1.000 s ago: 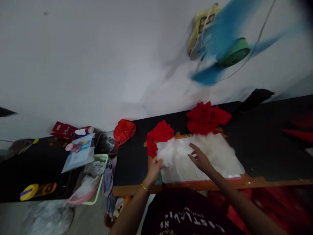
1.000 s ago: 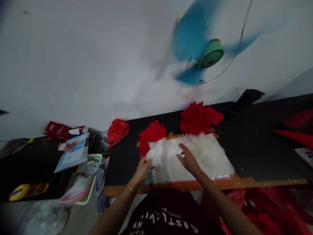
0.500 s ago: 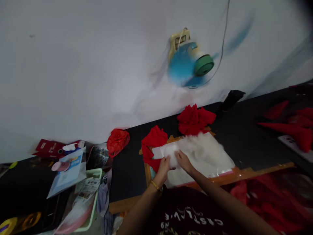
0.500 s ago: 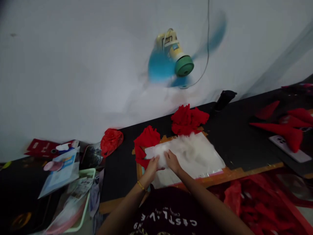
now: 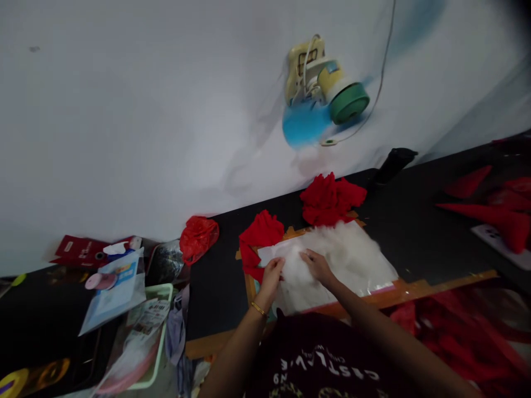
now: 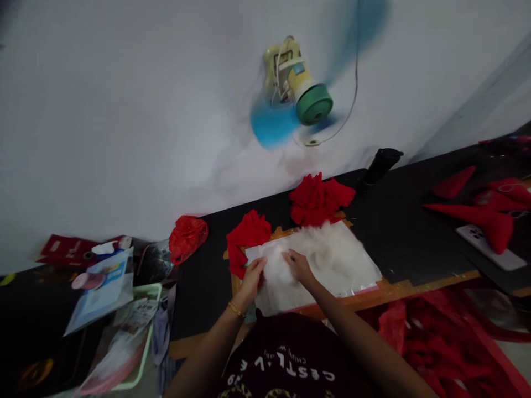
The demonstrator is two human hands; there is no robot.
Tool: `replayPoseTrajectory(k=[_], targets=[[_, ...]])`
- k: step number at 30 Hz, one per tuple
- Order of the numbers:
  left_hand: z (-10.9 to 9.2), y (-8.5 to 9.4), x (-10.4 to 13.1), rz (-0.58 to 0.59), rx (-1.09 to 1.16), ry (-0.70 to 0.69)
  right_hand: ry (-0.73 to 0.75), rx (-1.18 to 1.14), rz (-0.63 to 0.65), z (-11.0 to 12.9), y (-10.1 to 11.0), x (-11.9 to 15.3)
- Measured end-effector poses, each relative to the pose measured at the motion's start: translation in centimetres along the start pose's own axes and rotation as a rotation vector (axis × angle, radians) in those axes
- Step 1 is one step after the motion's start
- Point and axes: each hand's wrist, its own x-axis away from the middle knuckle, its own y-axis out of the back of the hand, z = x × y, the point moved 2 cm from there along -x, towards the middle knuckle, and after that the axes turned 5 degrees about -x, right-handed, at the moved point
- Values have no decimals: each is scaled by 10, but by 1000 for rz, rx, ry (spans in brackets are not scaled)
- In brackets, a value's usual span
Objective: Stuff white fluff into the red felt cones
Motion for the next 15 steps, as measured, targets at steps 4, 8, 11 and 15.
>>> replayPoseTrajectory(k=[4,8,11,15], targets=[[-6,-4,-4,2,-67,-32,6,14,27,5,-1,3],[-6,-13,-1,-84,-71,-64,-10,-20,67,7,-6,12],[-5,-26,2,-96,-69,-94,-23,13,42,3,-16,16],[-3,-25,4,-96,-60,-98,-18,51,-50,-5,-15,14]])
